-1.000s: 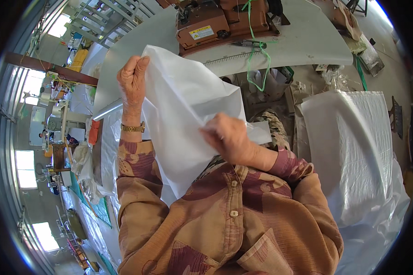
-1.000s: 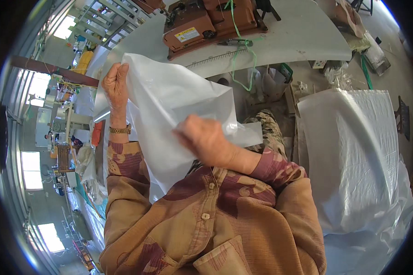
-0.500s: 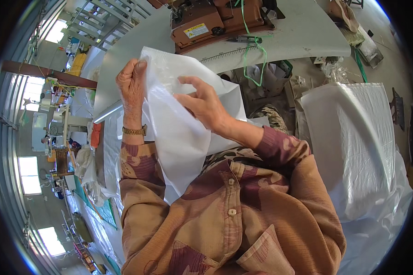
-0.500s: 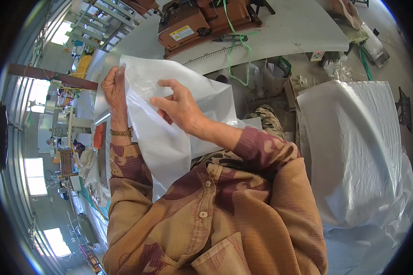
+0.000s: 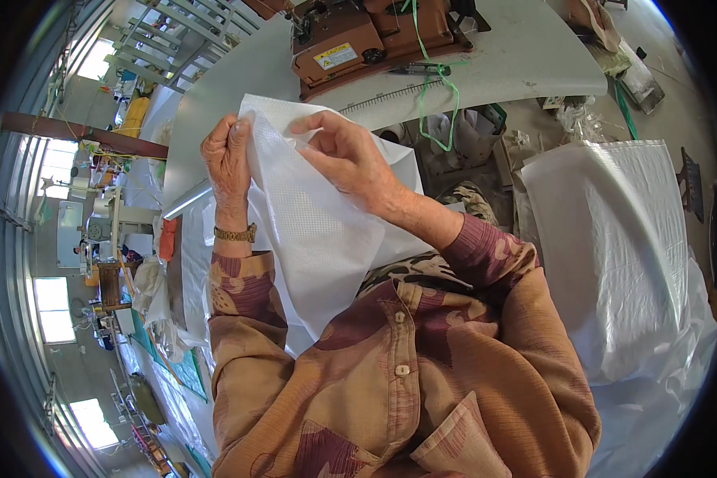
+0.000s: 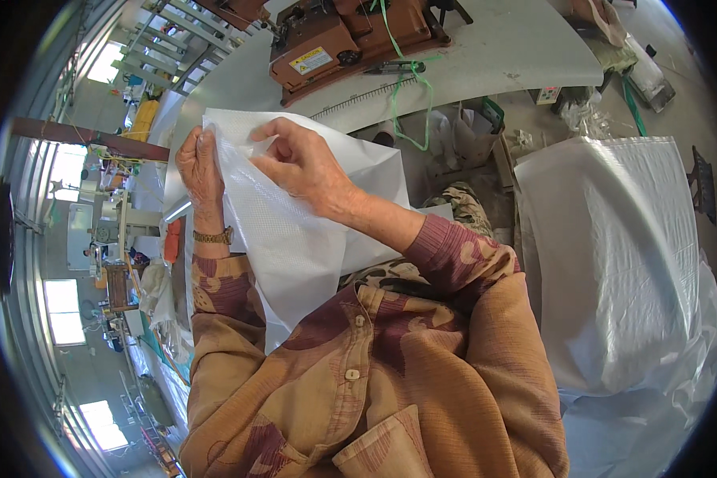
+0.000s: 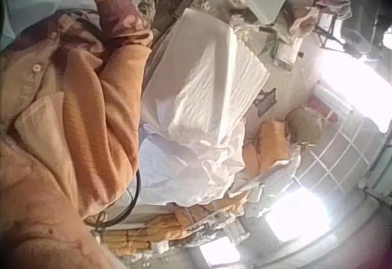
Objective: The person folds a large white plastic sheet and sews it using a sewing machine. They repeatedly align the edges, feed the material through the machine, and cut the thread with scissors. The person handles the plastic sheet multiple times to prepare it for stitching.
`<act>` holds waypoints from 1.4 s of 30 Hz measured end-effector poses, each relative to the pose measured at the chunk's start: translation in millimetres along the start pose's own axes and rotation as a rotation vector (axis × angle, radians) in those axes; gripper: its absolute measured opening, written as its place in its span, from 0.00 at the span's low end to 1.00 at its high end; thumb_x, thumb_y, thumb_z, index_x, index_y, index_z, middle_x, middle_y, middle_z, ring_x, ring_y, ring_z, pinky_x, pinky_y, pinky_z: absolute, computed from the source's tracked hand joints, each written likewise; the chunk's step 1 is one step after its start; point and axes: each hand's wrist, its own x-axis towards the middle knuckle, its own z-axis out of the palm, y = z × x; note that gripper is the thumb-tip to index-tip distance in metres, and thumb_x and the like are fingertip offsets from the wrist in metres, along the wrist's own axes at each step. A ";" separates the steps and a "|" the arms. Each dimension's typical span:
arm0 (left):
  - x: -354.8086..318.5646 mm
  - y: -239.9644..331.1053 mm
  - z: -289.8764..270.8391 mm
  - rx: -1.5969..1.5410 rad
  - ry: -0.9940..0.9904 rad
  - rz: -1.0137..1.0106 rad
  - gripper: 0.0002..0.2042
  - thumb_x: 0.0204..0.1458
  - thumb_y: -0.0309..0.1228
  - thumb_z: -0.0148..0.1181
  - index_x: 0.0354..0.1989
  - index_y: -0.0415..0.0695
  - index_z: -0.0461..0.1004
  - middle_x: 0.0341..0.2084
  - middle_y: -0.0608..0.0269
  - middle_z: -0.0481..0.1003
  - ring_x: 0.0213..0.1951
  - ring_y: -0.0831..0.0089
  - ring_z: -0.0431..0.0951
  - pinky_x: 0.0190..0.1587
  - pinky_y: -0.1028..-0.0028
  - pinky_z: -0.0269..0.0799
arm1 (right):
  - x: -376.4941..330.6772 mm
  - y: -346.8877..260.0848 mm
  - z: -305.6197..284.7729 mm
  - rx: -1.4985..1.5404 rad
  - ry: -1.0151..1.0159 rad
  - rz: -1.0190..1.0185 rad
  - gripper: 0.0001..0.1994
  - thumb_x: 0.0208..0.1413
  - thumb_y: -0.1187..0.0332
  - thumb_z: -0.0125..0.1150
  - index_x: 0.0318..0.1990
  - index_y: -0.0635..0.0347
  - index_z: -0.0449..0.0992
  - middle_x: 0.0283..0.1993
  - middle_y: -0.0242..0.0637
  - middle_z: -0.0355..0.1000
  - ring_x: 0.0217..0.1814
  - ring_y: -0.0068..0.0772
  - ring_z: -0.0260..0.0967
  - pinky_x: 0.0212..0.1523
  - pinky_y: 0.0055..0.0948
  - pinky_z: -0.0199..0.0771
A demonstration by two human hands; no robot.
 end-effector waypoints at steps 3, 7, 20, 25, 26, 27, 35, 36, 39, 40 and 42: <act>-4.0 7.1 -1.8 0.049 -0.016 -0.009 0.19 0.60 0.42 0.57 0.27 0.36 0.69 0.17 0.71 0.62 0.24 0.81 0.58 0.27 0.76 0.57 | 6.9 -2.0 8.6 -0.139 0.068 -0.073 0.10 0.55 0.68 0.63 0.35 0.66 0.72 0.19 0.29 0.63 0.22 0.17 0.57 0.24 0.25 0.61; -13.1 3.2 -1.0 -0.018 0.023 -0.069 0.20 0.60 0.43 0.55 0.30 0.34 0.72 0.18 0.70 0.64 0.24 0.81 0.60 0.27 0.75 0.58 | 9.3 -12.3 14.1 -0.311 0.089 -0.116 0.10 0.53 0.68 0.64 0.30 0.66 0.74 0.15 0.35 0.62 0.18 0.25 0.58 0.23 0.30 0.62; -29.2 -14.0 5.0 -0.148 0.082 -0.177 0.29 0.62 0.55 0.46 0.33 0.35 0.75 0.20 0.66 0.68 0.29 0.77 0.66 0.35 0.72 0.65 | 6.9 -33.1 13.6 -0.444 0.132 -0.291 0.08 0.55 0.68 0.61 0.35 0.64 0.78 0.22 0.45 0.75 0.21 0.37 0.74 0.25 0.33 0.72; -28.8 -16.7 3.7 -0.108 0.017 -0.134 0.30 0.60 0.57 0.48 0.36 0.36 0.75 0.22 0.66 0.70 0.29 0.76 0.67 0.35 0.73 0.66 | 12.3 -38.6 8.4 -0.525 0.139 -0.322 0.08 0.55 0.67 0.61 0.35 0.63 0.78 0.22 0.45 0.75 0.22 0.41 0.74 0.26 0.35 0.72; -26.0 -10.0 2.4 -0.133 -0.049 -0.132 0.30 0.60 0.57 0.48 0.36 0.36 0.76 0.23 0.66 0.71 0.29 0.77 0.68 0.35 0.73 0.66 | 14.2 -37.4 7.2 -0.546 0.146 -0.335 0.08 0.55 0.67 0.60 0.35 0.63 0.78 0.23 0.45 0.75 0.22 0.42 0.74 0.26 0.35 0.72; -24.0 -2.2 2.5 -0.154 -0.111 -0.130 0.30 0.59 0.57 0.49 0.37 0.36 0.76 0.24 0.65 0.72 0.30 0.77 0.68 0.35 0.74 0.66 | 15.5 -36.9 7.2 -0.565 0.149 -0.348 0.08 0.55 0.67 0.60 0.35 0.63 0.78 0.23 0.45 0.75 0.22 0.43 0.74 0.27 0.36 0.72; -16.8 26.2 14.2 -0.210 -0.156 -0.053 0.23 0.54 0.50 0.62 0.34 0.36 0.77 0.24 0.73 0.72 0.29 0.84 0.67 0.33 0.80 0.65 | 23.6 -35.4 4.9 -0.565 0.181 -0.453 0.08 0.55 0.66 0.61 0.34 0.61 0.79 0.24 0.45 0.76 0.25 0.44 0.75 0.28 0.37 0.74; -16.6 26.9 16.4 -0.243 -0.146 -0.055 0.22 0.54 0.48 0.63 0.34 0.36 0.77 0.23 0.73 0.72 0.28 0.84 0.67 0.32 0.81 0.64 | 25.3 -33.1 4.8 -0.554 0.189 -0.501 0.08 0.55 0.66 0.61 0.34 0.61 0.79 0.24 0.45 0.76 0.25 0.44 0.76 0.28 0.37 0.74; -17.1 26.4 18.1 -0.262 -0.137 -0.133 0.17 0.54 0.43 0.64 0.31 0.37 0.77 0.21 0.74 0.71 0.27 0.86 0.65 0.30 0.81 0.62 | 28.6 -28.2 1.7 -0.570 0.205 -0.569 0.07 0.55 0.67 0.61 0.36 0.60 0.79 0.23 0.44 0.75 0.23 0.44 0.74 0.27 0.36 0.73; -16.1 26.2 17.5 -0.246 -0.147 -0.144 0.16 0.55 0.41 0.64 0.30 0.38 0.77 0.21 0.75 0.71 0.27 0.86 0.64 0.30 0.82 0.61 | 27.6 -29.5 -0.3 -0.571 0.204 -0.495 0.08 0.56 0.66 0.61 0.37 0.61 0.78 0.23 0.43 0.75 0.22 0.41 0.74 0.26 0.34 0.72; -13.3 26.6 14.4 -0.213 -0.166 -0.165 0.14 0.55 0.38 0.64 0.27 0.38 0.76 0.19 0.76 0.69 0.26 0.87 0.63 0.28 0.82 0.59 | 22.1 -34.5 -7.9 -0.570 0.200 -0.347 0.11 0.57 0.66 0.61 0.41 0.64 0.75 0.22 0.43 0.75 0.21 0.35 0.73 0.25 0.31 0.71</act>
